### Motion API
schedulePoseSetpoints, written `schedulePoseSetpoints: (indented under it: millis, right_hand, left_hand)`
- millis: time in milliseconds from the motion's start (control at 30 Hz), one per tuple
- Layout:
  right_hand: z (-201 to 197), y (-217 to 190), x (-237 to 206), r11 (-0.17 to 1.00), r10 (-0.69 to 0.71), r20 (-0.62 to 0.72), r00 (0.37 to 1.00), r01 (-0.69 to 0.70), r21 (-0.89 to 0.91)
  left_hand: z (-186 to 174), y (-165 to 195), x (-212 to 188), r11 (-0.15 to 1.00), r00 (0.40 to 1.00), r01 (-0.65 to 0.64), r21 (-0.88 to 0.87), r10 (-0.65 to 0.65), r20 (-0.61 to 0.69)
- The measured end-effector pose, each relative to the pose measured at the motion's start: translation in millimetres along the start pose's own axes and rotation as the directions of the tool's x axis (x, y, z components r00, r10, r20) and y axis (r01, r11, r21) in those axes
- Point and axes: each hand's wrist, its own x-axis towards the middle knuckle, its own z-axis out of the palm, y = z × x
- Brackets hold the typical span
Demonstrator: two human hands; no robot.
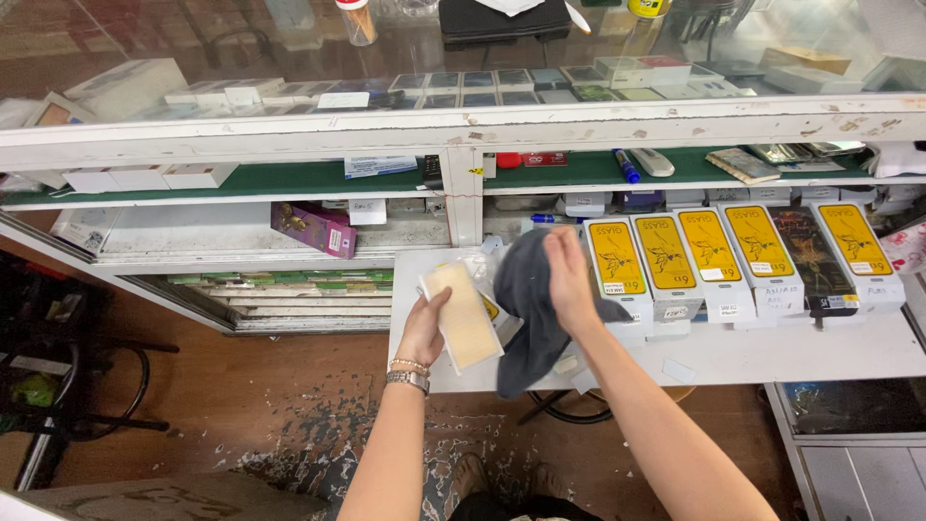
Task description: The person wipes a stack of white paper with a dark cloth, then uses scissors to trim the edges of the stack. They also wipe a purple box and trim its edges with scissors.
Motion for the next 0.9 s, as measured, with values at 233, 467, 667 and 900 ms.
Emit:
schedulePoseSetpoints:
  millis: [233, 467, 667, 900]
  right_hand:
    - [46.2, -2.3, -48.2, 0.66, -0.405, 0.395, 0.825, 0.562, -0.498]
    - [10.0, 9.4, 0.3, 0.912, -0.108, 0.066, 0.992, 0.125, -0.391]
    - [7.6, 7.5, -32.3, 0.563, -0.567, 0.53, 0.63, 0.767, -0.308]
    - [-2.7, 6.4, -14.8, 0.982, 0.09, 0.247, 0.965, -0.045, -0.181]
  left_hand:
    - [54.9, -0.1, -23.9, 0.982, 0.976, 0.123, -0.142, -0.095, 0.195]
    - [41.7, -20.7, -34.3, 0.998, 0.954, 0.06, -0.032, -0.047, 0.295]
    - [36.2, -23.5, -32.8, 0.995, 0.93, 0.009, 0.094, -0.043, 0.366]
    - [43.8, -28.3, -49.2, 0.994, 0.912, 0.061, 0.092, -0.093, 0.401]
